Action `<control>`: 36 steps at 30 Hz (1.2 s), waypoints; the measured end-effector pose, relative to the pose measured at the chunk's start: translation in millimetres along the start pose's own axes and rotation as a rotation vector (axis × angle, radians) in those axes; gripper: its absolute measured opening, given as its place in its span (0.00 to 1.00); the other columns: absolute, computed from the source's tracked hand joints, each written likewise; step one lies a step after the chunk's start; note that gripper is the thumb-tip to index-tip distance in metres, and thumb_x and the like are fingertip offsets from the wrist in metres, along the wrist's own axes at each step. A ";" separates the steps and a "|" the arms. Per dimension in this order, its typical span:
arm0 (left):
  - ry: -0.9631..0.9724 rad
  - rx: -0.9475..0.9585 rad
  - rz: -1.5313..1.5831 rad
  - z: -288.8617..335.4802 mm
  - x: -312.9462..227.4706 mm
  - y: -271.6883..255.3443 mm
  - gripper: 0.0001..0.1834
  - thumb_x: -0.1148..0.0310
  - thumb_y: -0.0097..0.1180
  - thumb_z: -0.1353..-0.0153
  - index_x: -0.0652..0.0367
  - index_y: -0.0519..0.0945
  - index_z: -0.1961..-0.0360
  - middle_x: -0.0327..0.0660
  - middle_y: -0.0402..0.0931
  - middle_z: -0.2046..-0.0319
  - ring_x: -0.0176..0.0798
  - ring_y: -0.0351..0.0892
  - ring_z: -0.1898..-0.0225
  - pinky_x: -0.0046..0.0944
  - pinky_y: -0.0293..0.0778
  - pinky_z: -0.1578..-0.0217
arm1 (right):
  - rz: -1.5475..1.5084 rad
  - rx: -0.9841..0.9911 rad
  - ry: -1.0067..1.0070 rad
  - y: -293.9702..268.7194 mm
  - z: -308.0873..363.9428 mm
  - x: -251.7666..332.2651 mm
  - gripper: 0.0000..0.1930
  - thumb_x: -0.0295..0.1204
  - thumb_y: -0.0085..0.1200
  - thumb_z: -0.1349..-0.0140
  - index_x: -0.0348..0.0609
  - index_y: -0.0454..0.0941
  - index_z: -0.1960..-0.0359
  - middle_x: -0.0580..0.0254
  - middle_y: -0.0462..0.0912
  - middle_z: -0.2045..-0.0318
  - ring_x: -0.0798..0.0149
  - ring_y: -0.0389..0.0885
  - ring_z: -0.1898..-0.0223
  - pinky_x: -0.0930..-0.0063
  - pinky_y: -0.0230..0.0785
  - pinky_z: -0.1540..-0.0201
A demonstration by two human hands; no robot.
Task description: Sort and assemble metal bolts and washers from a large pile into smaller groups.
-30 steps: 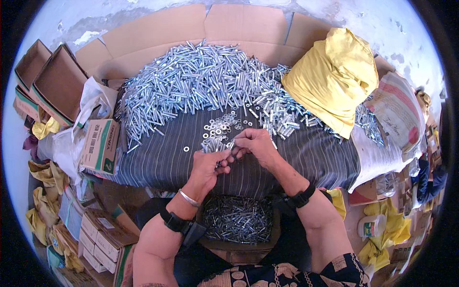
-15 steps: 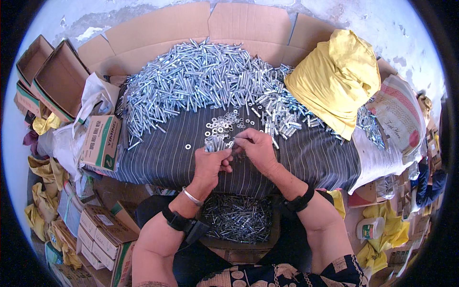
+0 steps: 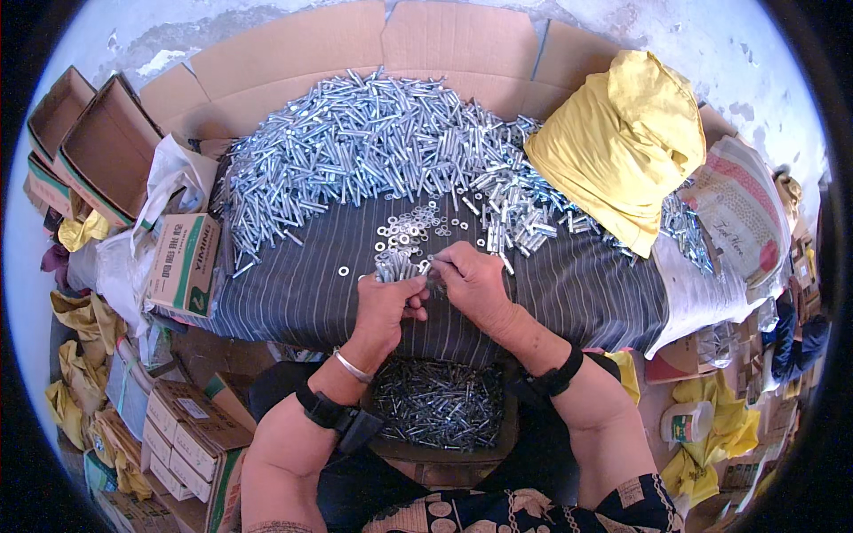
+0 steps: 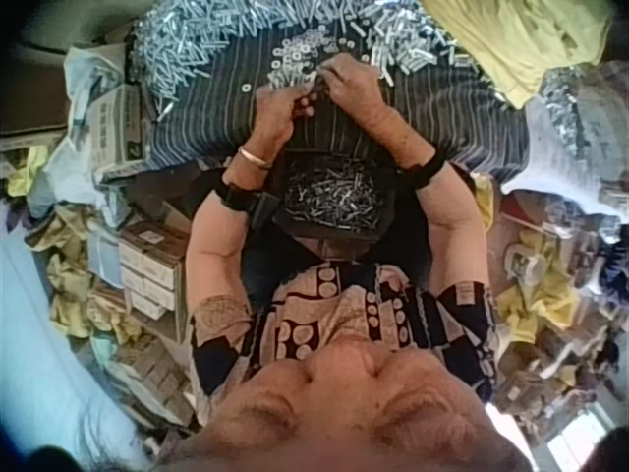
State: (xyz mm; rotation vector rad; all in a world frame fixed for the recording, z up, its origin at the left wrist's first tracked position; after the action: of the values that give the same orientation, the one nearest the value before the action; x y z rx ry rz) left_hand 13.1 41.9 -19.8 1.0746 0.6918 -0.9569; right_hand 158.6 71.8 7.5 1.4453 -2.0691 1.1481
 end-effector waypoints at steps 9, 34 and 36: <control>-0.018 -0.005 0.030 -2.2 0.6 -3.0 0.03 0.78 0.60 0.48 0.67 0.79 0.72 0.42 0.77 0.80 0.32 0.74 0.84 0.31 0.75 0.85 | 0.210 0.045 -0.205 -7.6 -0.4 4.8 0.03 0.22 0.55 0.45 0.36 0.77 0.69 0.56 0.79 0.77 0.61 0.80 0.77 0.72 0.72 0.76; -0.129 0.068 -0.053 3.4 0.1 2.6 0.05 0.75 0.61 0.46 0.67 0.80 0.70 0.44 0.79 0.78 0.33 0.76 0.80 0.31 0.75 0.80 | 0.508 0.266 -0.009 -17.5 -8.6 -21.2 0.06 0.27 0.57 0.50 0.37 0.77 0.77 0.51 0.79 0.78 0.53 0.81 0.76 0.62 0.74 0.74; -0.131 0.073 -0.028 3.1 1.3 3.4 0.05 0.75 0.61 0.46 0.68 0.80 0.70 0.44 0.78 0.78 0.33 0.76 0.80 0.31 0.75 0.80 | -0.062 0.276 0.558 -22.4 -11.8 -24.0 0.07 0.28 0.58 0.47 0.35 0.79 0.74 0.52 0.81 0.80 0.62 0.82 0.79 0.71 0.74 0.75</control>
State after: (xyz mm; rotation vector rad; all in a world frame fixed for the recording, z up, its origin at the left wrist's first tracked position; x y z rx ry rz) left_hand 16.8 39.2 -18.4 1.0581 0.5696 -1.0730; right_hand 186.9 92.4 7.3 1.1119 -1.5171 1.6356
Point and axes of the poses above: each hand's wrist, its own z-axis away from the middle knuckle, its own y-axis out of the palm, x = y × z, the point moved 4 cm from there along -z, towards the middle knuckle
